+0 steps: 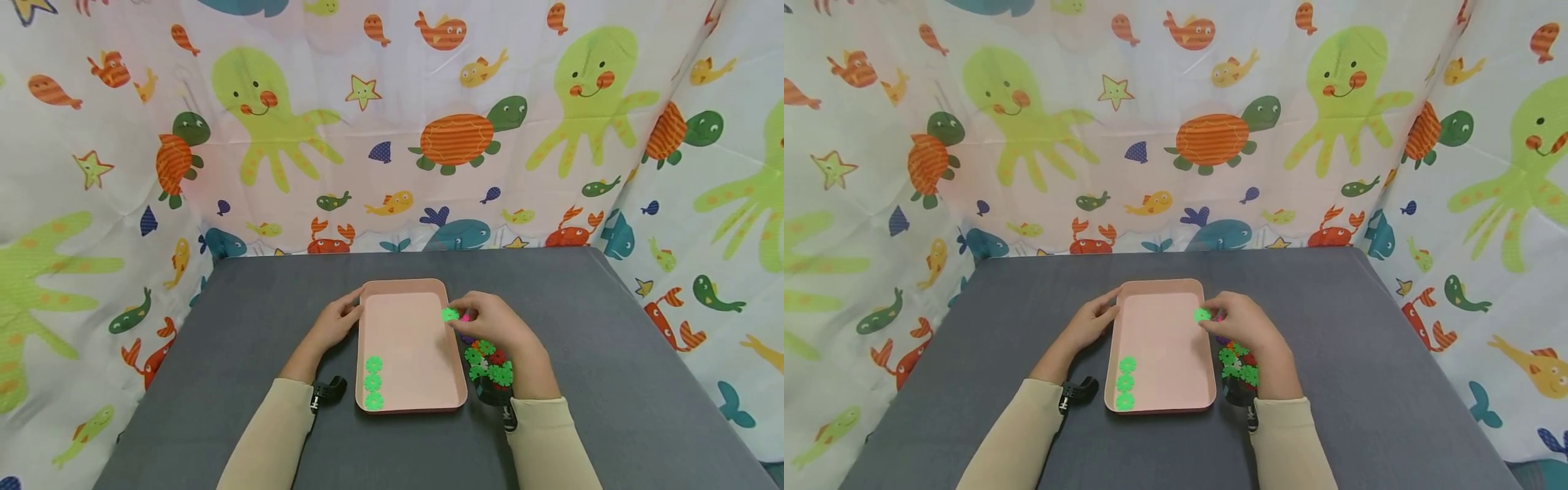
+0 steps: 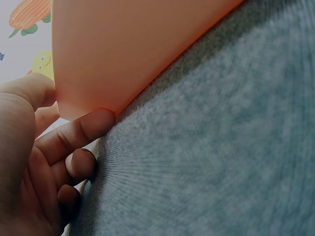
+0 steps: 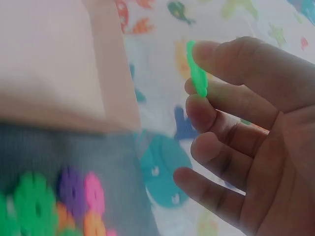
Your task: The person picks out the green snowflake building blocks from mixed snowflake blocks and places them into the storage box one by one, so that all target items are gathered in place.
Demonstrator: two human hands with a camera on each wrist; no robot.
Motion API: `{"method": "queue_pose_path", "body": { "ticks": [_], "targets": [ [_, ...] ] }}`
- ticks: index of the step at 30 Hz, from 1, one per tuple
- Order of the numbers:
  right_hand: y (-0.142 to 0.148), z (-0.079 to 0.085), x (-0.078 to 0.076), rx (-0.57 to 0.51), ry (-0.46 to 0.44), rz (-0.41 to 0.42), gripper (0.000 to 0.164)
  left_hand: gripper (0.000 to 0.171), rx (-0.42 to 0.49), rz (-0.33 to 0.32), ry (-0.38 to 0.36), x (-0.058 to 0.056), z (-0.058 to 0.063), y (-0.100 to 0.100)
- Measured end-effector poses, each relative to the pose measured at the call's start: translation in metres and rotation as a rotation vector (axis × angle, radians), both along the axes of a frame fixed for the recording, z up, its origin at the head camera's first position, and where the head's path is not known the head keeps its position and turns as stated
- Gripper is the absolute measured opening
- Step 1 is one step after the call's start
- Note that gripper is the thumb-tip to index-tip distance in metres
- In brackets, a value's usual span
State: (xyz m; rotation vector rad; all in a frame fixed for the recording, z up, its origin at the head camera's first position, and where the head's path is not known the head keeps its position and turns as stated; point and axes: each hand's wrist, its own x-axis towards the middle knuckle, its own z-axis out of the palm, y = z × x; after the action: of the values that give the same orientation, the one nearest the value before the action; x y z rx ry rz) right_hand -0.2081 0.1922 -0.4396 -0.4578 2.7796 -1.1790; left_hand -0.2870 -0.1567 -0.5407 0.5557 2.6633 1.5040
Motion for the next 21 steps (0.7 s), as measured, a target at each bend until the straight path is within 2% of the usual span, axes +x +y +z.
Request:
{"method": "queue_pose_path", "body": {
  "ticks": [4, 9, 14, 17, 21],
  "targets": [
    [-0.024, 0.007, -0.014, 0.049, -0.003, 0.081, 0.035, 0.050, -0.004, 0.004, 0.002, 0.000, -0.001, 0.000],
    [-0.053, 0.011, -0.031, 0.142, 0.017, 0.177, 0.024, 0.051, 0.007, -0.006, -0.006, 0.000, -0.003, 0.000],
    [-0.080, 0.009, -0.045, 0.232, 0.084, 0.274, 0.018, 0.050, 0.002, 0.004, -0.001, -0.001, -0.005, 0.000],
    [-0.096, 0.007, -0.049, 0.353, 0.125, 0.312, 0.019, 0.050, -0.001, 0.006, 0.002, -0.001, -0.004, -0.001],
    [-0.116, -0.001, -0.052, 0.433, 0.108, 0.363, 0.019, 0.049, 0.013, -0.002, 0.002, -0.001, -0.004, -0.002]
  ]
}}
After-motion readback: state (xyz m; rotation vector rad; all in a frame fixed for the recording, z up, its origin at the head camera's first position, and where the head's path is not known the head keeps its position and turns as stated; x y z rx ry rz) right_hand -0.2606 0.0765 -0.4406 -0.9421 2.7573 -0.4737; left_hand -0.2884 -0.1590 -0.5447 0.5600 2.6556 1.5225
